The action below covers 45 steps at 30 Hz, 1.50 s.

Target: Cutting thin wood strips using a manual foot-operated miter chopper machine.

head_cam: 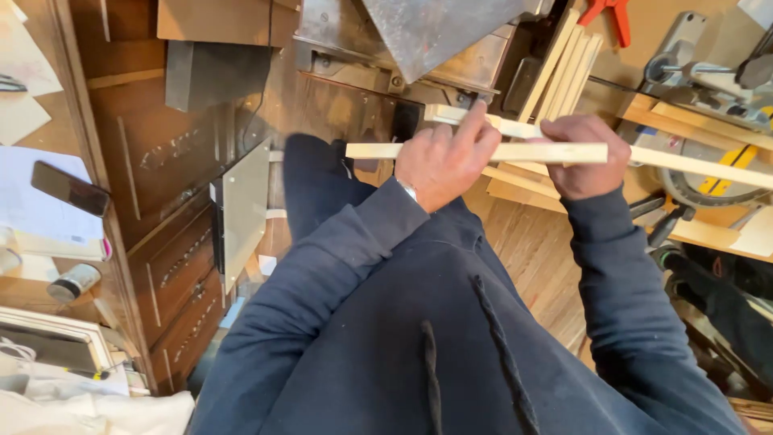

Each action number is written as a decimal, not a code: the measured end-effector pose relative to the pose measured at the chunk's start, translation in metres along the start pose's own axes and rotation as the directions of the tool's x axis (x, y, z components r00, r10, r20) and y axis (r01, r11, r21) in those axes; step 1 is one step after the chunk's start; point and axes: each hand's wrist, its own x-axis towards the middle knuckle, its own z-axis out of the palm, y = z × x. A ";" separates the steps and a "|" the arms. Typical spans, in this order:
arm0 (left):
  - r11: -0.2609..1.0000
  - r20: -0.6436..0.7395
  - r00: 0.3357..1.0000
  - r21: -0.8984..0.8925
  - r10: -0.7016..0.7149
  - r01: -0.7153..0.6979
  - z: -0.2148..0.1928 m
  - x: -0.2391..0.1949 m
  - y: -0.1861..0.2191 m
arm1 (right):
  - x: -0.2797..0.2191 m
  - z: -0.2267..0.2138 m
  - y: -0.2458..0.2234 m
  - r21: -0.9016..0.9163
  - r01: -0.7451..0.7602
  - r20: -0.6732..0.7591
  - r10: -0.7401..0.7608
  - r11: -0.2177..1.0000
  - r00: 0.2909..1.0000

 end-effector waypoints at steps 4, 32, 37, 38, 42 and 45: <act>0.997 -0.021 0.998 -0.048 0.053 -0.054 -0.025 -0.019 -0.018 | -0.010 0.007 -0.030 -0.046 0.008 -0.037 -0.010 0.999 0.999; 0.966 0.238 0.970 -0.240 -0.040 0.099 -0.131 -0.212 -0.145 | -0.038 0.158 -0.200 0.075 -0.066 0.260 0.044 0.995 0.965; 0.972 0.249 0.965 -0.191 -0.086 0.136 -0.099 -0.190 -0.182 | -0.021 0.121 -0.156 0.063 -0.170 0.362 0.137 0.983 0.922; 0.965 0.251 0.955 -0.164 -0.160 0.205 -0.094 -0.186 -0.197 | -0.018 0.108 -0.139 0.038 -0.178 0.374 0.151 0.983 0.915; 0.943 0.136 0.940 -0.070 -0.314 0.325 -0.073 -0.155 -0.257 | -0.013 0.060 -0.064 -0.047 -0.184 0.355 0.189 0.982 0.916; 0.946 0.108 0.941 -0.019 -0.320 0.324 -0.058 -0.129 -0.296 | -0.007 0.052 0.002 -0.186 -0.102 0.241 0.146 0.977 0.959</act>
